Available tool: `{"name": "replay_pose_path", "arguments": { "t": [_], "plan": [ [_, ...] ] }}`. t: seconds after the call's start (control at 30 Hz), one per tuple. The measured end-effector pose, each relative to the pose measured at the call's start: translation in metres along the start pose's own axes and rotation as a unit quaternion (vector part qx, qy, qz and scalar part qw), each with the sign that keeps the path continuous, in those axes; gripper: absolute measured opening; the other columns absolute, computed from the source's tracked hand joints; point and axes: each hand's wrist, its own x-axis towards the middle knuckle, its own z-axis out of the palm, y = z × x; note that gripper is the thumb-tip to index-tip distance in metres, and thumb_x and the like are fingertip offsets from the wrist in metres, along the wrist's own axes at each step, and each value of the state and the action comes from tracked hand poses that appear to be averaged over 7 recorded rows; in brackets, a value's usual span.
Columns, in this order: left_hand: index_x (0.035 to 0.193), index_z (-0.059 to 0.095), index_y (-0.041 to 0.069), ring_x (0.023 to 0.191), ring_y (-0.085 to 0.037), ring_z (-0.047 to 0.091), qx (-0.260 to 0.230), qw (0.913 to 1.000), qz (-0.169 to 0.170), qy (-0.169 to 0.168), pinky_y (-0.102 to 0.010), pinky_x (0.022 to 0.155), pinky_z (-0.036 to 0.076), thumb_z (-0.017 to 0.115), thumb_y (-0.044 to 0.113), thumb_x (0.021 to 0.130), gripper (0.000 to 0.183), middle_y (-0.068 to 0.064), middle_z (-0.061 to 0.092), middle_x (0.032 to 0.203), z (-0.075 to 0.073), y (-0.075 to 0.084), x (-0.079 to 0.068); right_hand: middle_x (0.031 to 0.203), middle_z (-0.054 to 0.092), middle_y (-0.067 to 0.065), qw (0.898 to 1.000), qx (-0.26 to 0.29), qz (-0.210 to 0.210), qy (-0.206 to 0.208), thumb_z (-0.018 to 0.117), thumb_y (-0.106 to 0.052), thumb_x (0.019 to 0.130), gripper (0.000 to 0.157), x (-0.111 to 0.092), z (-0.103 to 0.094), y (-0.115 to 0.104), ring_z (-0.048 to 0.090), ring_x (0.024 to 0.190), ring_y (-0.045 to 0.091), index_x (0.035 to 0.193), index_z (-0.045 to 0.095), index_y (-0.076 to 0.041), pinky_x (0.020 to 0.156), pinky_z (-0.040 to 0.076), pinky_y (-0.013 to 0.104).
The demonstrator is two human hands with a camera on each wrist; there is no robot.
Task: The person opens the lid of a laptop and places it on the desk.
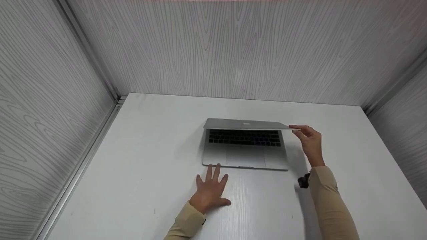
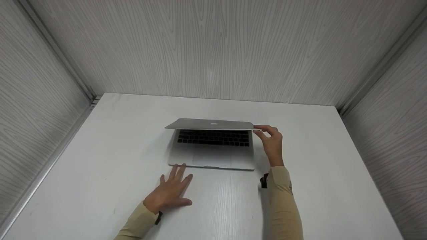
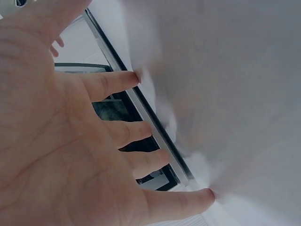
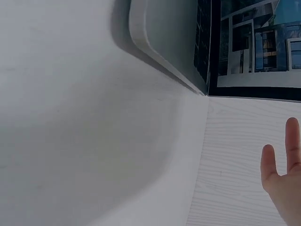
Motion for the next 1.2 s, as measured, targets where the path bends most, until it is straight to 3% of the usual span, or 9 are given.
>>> {"name": "replay_pose_path", "arguments": {
  "t": [0.17,0.3,0.47,0.6,0.7,0.9,1.2],
  "plan": [
    [0.149,0.050,0.010,0.149,-0.045,0.021,0.001,1.0000,0.000,-0.001,-0.074,0.100,0.035,0.081,0.057,0.080,0.089,-0.023,0.025,0.162,0.001,0.000,0.000,0.102,0.076,0.005,0.998,-0.058,-0.018,0.033,0.066,0.000,0.097,0.018,0.009,0.003,0.003,0.055,0.098,0.005,0.110,0.072,0.010,0.106,0.035,0.040],
    [0.149,0.050,0.011,0.149,-0.045,0.021,0.001,1.0000,0.001,-0.001,-0.074,0.100,0.035,0.080,0.057,0.080,0.089,-0.023,0.025,0.162,0.001,0.000,0.001,0.094,0.075,-0.002,0.995,-0.072,-0.029,0.055,0.068,-0.002,0.097,0.016,0.021,0.003,0.018,0.058,0.094,0.003,0.106,0.074,0.010,0.112,0.031,0.039],
    [0.149,0.051,0.011,0.148,-0.045,0.022,0.007,1.0000,0.002,0.004,-0.074,0.100,0.036,0.080,0.058,0.079,0.089,-0.023,0.026,0.162,0.002,0.000,0.001,0.081,0.067,-0.018,0.993,-0.088,-0.023,0.079,0.071,-0.007,0.096,0.013,0.029,0.004,0.023,0.053,0.088,0.007,0.098,0.076,0.004,0.090,0.037,0.031],
    [0.149,0.051,0.011,0.148,-0.045,0.022,0.001,1.0000,0.001,0.004,-0.074,0.100,0.035,0.081,0.057,0.079,0.089,-0.023,0.026,0.162,0.003,-0.001,0.001,0.076,0.064,-0.012,0.991,-0.097,-0.020,0.094,0.073,-0.010,0.095,0.010,0.032,0.005,0.022,0.050,0.082,0.012,0.092,0.077,-0.002,0.082,0.035,0.029],
    [0.149,0.051,0.010,0.149,-0.045,0.021,-0.005,1.0000,0.000,0.001,-0.075,0.100,0.034,0.082,0.056,0.079,0.089,-0.023,0.025,0.162,0.003,-0.001,0.001,0.077,0.066,-0.004,0.990,-0.096,-0.021,0.099,0.073,-0.011,0.095,0.012,0.034,0.005,0.021,0.049,0.080,0.013,0.092,0.077,0.000,0.081,0.034,0.029],
    [0.149,0.052,0.013,0.148,-0.044,0.025,0.032,0.9994,-0.012,-0.006,-0.071,0.098,0.040,0.080,0.061,0.078,0.090,-0.021,0.028,0.161,0.000,0.004,0.003,0.077,0.063,-0.015,0.988,-0.113,-0.013,0.108,0.072,-0.013,0.096,0.022,0.040,0.007,0.023,0.047,0.081,0.013,0.094,0.074,0.009,0.079,0.033,0.029],
    [0.146,0.054,0.013,0.145,-0.046,0.029,0.039,0.9990,-0.022,-0.003,-0.070,0.095,0.044,0.083,0.061,0.074,0.091,-0.023,0.033,0.158,-0.005,0.007,0.009,0.076,0.060,-0.008,0.986,-0.120,-0.014,0.113,0.070,-0.012,0.096,0.023,0.055,0.009,0.017,0.043,0.077,0.015,0.088,0.071,0.009,0.074,0.032,0.029]
  ]
}}
